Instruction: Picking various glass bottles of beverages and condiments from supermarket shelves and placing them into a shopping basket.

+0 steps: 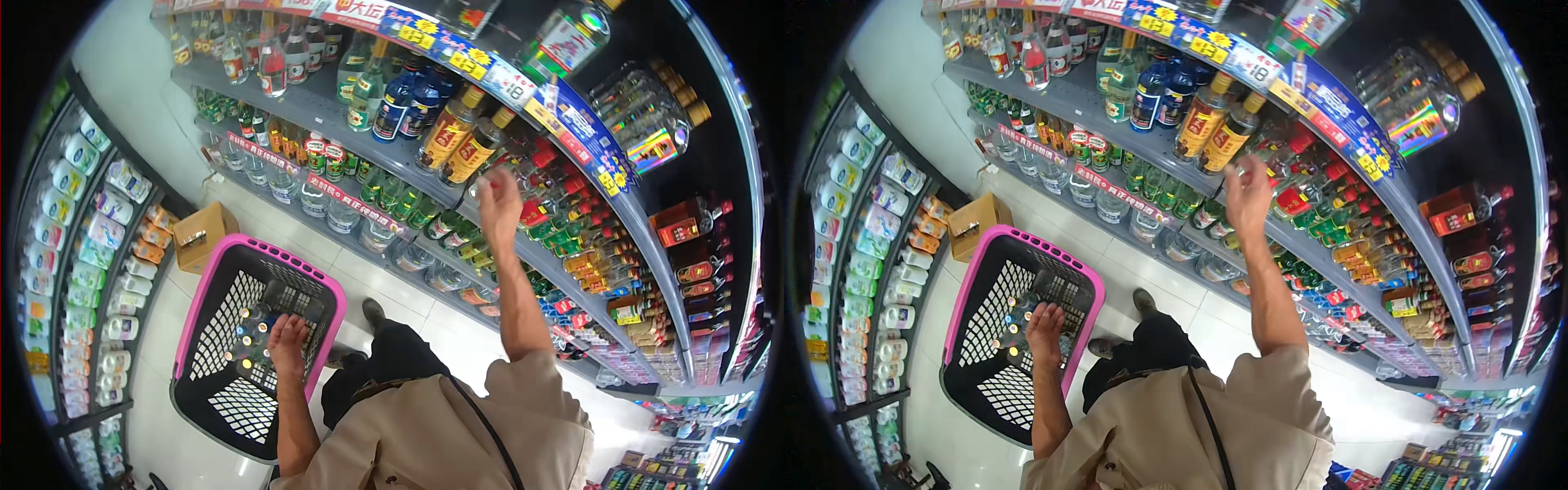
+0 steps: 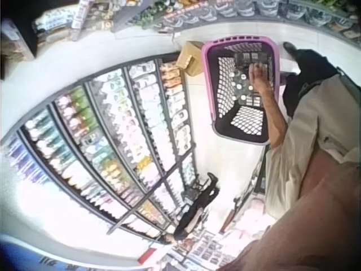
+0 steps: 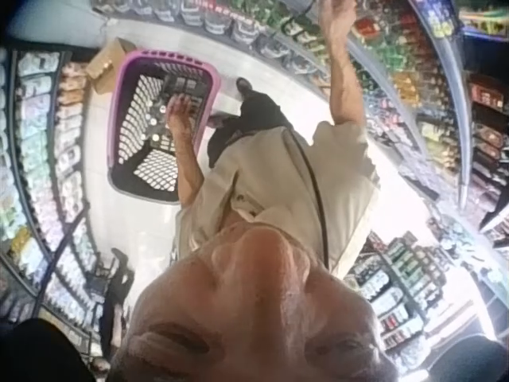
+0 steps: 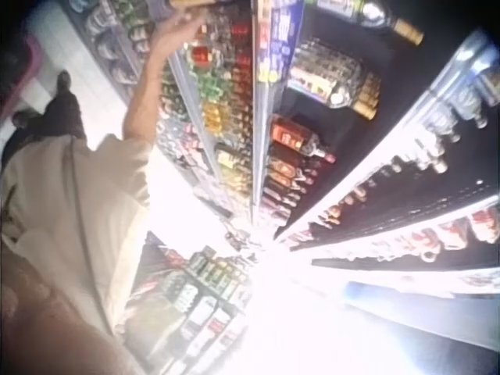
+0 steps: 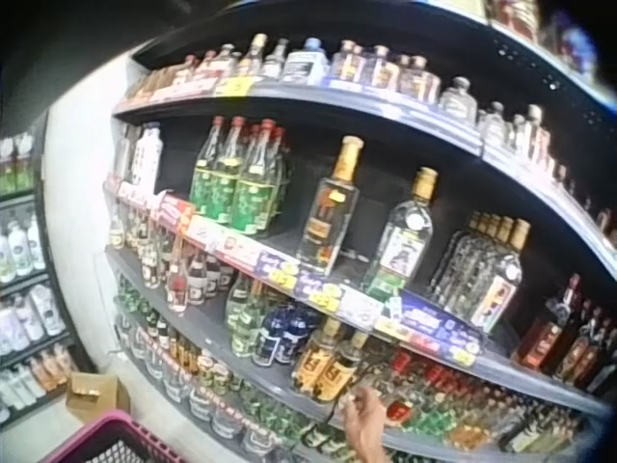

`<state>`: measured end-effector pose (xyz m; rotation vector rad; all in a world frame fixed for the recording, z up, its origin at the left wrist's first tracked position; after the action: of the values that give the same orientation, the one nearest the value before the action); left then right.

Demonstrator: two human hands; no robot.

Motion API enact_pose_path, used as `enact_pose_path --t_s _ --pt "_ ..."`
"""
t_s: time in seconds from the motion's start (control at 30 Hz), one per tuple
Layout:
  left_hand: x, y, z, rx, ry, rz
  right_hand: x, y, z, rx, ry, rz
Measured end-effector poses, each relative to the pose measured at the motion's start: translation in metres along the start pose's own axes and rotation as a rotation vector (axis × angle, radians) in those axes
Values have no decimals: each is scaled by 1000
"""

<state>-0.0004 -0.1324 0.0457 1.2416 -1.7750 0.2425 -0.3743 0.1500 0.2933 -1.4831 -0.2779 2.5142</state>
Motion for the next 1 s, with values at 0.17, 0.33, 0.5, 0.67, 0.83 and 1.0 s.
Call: enact_pose_path --t_s 0.17,0.33,0.5,0.67,0.83,1.0 --pt "12 43 -5 -90 87 48 10 -15 65 65 54 -181" --pt "9 65 -16 -80 119 89 9 6 99 -45 45 -243" --pt "5 83 -18 -43 122 92 14 8 112 -123 96 -207" --pt "-4 92 -17 -13 116 98 14 12 118 -221 145 -231" --pt "-7 110 -15 -34 108 85 8 7 110 -190 93 -326" --pt "-3 117 -20 -31 120 145 -14 -3 88 -160 23 -216"
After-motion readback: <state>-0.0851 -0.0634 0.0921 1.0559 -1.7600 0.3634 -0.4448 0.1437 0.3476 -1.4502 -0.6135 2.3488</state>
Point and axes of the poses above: each hand's wrist, its own z-axis towards the middle knuckle, its own y-axis out of the palm, x = y × z, the point moved 6 cm from there along z, towards the middle knuckle, and after that the axes turned 13 degrees about z, right-handed, at the moved point
